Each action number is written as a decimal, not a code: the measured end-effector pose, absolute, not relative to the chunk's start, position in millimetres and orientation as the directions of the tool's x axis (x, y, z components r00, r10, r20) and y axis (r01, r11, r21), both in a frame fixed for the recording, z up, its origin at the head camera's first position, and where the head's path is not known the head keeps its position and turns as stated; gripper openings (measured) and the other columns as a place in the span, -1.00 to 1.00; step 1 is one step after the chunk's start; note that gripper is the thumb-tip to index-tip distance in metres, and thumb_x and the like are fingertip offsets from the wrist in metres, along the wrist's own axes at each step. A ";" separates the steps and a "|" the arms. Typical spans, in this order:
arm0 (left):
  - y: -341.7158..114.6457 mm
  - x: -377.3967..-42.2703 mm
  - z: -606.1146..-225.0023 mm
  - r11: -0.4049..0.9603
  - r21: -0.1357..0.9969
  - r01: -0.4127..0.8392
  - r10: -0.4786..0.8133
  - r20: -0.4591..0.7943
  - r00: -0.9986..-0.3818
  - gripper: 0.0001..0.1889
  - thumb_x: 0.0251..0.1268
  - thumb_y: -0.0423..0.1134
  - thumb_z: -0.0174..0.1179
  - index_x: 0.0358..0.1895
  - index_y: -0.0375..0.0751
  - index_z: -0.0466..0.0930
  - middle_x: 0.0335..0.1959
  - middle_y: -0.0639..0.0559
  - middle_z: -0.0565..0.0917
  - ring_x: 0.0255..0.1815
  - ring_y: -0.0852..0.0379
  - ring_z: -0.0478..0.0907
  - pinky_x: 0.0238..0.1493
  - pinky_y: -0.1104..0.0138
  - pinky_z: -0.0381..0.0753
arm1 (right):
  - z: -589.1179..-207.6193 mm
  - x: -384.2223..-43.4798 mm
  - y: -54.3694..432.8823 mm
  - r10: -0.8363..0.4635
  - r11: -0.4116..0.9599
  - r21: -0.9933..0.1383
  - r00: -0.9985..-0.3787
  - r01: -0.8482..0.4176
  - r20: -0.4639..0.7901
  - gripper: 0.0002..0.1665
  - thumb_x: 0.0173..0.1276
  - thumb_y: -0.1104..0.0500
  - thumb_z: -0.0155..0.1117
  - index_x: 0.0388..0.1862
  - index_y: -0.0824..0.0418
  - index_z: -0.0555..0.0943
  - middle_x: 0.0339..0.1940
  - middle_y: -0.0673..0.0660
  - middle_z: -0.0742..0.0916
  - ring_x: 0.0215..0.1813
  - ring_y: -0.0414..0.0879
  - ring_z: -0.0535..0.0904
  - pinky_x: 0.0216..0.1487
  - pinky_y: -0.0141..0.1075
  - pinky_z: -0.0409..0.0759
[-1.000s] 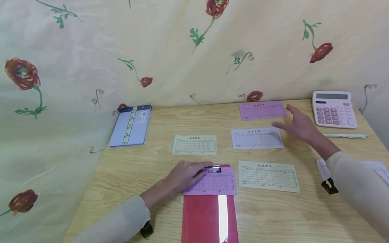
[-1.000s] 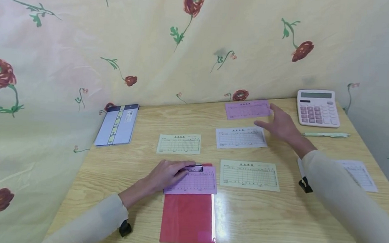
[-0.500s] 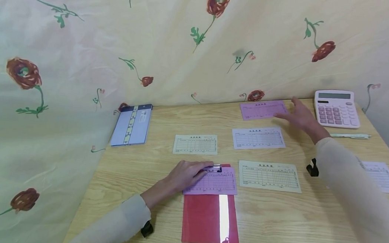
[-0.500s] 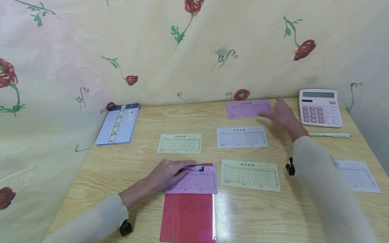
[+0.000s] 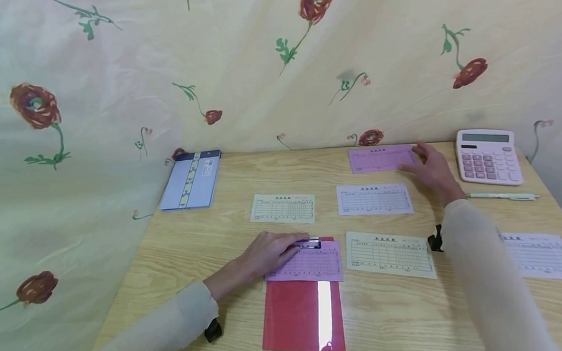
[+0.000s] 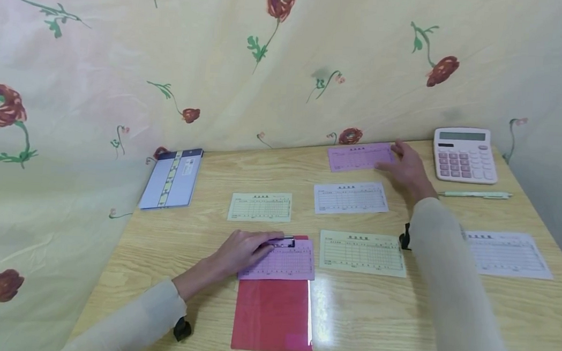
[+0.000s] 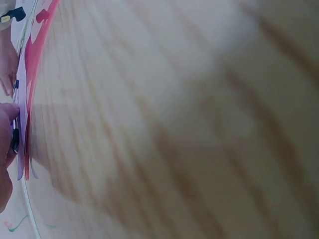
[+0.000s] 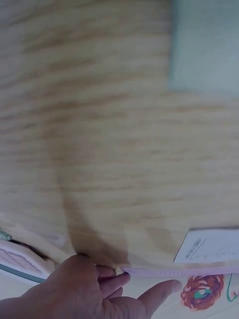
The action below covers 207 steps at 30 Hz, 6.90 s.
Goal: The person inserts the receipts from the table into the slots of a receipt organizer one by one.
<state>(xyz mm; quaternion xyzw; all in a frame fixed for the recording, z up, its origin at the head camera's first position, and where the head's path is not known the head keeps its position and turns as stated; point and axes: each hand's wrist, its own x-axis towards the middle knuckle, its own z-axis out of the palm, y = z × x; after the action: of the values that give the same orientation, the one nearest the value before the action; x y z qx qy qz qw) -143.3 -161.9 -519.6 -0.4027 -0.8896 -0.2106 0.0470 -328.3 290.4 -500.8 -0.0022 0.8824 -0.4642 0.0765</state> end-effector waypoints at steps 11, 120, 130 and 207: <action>-162.5 -141.9 -519.8 0.584 0.342 0.736 0.691 0.268 -0.672 -0.60 0.59 -0.24 0.26 0.40 -0.15 0.62 0.21 -0.06 0.75 -0.28 0.20 0.78 -0.50 0.67 0.42 | -509.0 -330.3 283.1 0.014 0.576 -0.814 -0.996 0.081 -0.089 -0.03 0.63 0.12 0.25 0.77 0.27 -0.07 0.69 0.40 0.24 0.66 0.39 0.11 0.64 0.21 0.05; -159.2 -141.7 -514.9 0.611 0.308 0.729 0.684 0.258 -0.682 -0.67 0.58 -0.21 0.28 0.28 -0.20 0.69 0.08 -0.05 0.81 -0.49 0.33 0.63 -0.56 0.65 0.38 | -451.0 -195.1 194.7 -0.463 0.232 -0.972 -0.876 0.029 -0.137 -0.73 0.48 0.21 0.44 -0.11 0.43 0.61 -0.14 0.28 0.82 -0.14 0.12 0.72 -0.03 -0.18 0.63; -161.3 -141.7 -517.5 0.595 0.327 0.734 0.689 0.262 -0.675 -0.64 0.58 -0.26 0.28 0.34 -0.17 0.65 0.17 0.00 0.78 -0.01 0.15 0.80 -0.15 0.49 0.70 | -462.5 -140.2 185.1 -0.482 0.227 -0.949 -0.821 0.220 -0.305 -0.77 0.48 0.19 0.43 -0.25 0.34 0.61 -0.35 0.18 0.74 -0.31 -0.03 0.62 -0.21 -0.24 0.67; -158.1 -140.1 -515.5 0.601 0.314 0.735 0.677 0.290 -0.677 -0.63 0.52 -0.28 0.33 0.32 -0.12 0.68 0.14 -0.03 0.79 -0.65 0.42 0.41 -0.66 0.61 0.24 | -474.0 -105.6 178.8 -0.479 0.390 -0.913 -0.822 0.116 -0.309 -0.66 0.46 0.35 0.36 0.12 0.54 0.68 -0.19 0.24 0.83 -0.26 0.03 0.76 -0.40 -0.26 0.72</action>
<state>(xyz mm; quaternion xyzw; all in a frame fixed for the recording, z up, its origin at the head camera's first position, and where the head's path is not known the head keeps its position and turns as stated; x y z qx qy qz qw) -140.1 -158.1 -515.5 -0.3957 -0.8919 -0.2074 0.0704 -105.6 178.8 -474.0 -0.1152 0.7868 -0.5401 0.2756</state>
